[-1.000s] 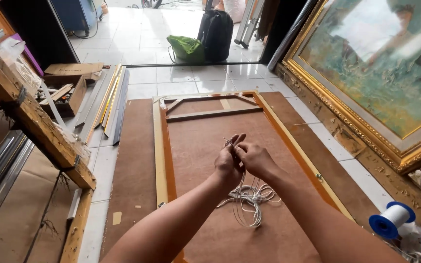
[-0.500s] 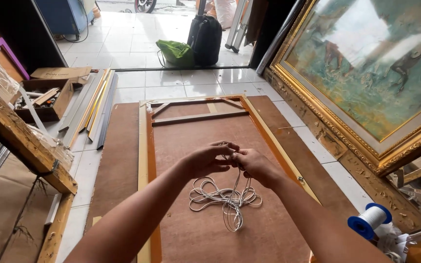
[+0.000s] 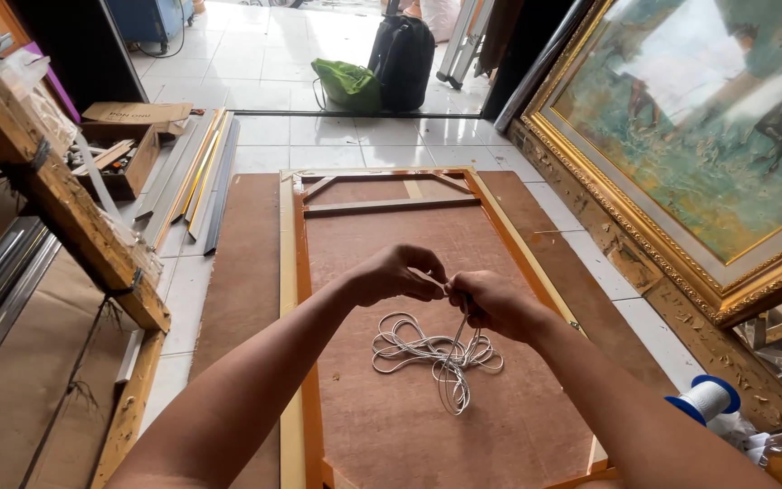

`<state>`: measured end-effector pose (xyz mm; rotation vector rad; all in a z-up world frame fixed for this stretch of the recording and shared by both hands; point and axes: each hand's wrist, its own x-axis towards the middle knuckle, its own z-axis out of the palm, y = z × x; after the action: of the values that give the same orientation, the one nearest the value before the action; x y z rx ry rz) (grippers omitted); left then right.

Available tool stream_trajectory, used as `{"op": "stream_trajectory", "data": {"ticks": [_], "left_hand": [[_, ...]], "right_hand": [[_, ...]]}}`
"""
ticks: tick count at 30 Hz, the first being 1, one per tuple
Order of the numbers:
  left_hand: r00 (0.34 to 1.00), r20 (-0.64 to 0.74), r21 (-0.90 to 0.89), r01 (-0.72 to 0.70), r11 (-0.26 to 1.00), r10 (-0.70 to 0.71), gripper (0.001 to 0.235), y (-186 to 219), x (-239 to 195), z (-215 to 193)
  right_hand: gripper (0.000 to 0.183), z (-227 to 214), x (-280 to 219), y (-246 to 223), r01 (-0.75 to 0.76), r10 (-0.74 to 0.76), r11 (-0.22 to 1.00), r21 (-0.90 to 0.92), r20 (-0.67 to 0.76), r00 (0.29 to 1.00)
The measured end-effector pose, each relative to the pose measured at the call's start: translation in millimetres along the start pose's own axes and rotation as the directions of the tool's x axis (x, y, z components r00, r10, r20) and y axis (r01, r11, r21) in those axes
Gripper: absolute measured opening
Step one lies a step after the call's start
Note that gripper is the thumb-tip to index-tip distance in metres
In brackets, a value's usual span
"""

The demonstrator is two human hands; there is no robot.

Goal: The person installs a hanging wire on the back of a wooden picture frame. They thread the wire through metal eyelets, tie knots, trim excess wire with scissors, and secure the wire with brown tape.

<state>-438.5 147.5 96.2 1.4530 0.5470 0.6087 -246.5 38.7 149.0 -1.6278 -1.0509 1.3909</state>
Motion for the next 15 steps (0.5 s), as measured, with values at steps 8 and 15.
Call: {"op": "stream_trajectory", "data": {"ticks": [8,15], "left_hand": [[0.981,-0.171,-0.016,-0.089,0.996,0.085,0.031,-6,-6,-10],[0.948,-0.318,-0.18,-0.081,0.98,0.02,0.025,-23,-4,-14]], "right_hand": [[0.018,17,8,1,-0.007,0.007,0.999,0.032,-0.003,1.0],[0.029,28,9,-3,-0.005,0.004,0.996,-0.084,-0.013,1.0]]}}
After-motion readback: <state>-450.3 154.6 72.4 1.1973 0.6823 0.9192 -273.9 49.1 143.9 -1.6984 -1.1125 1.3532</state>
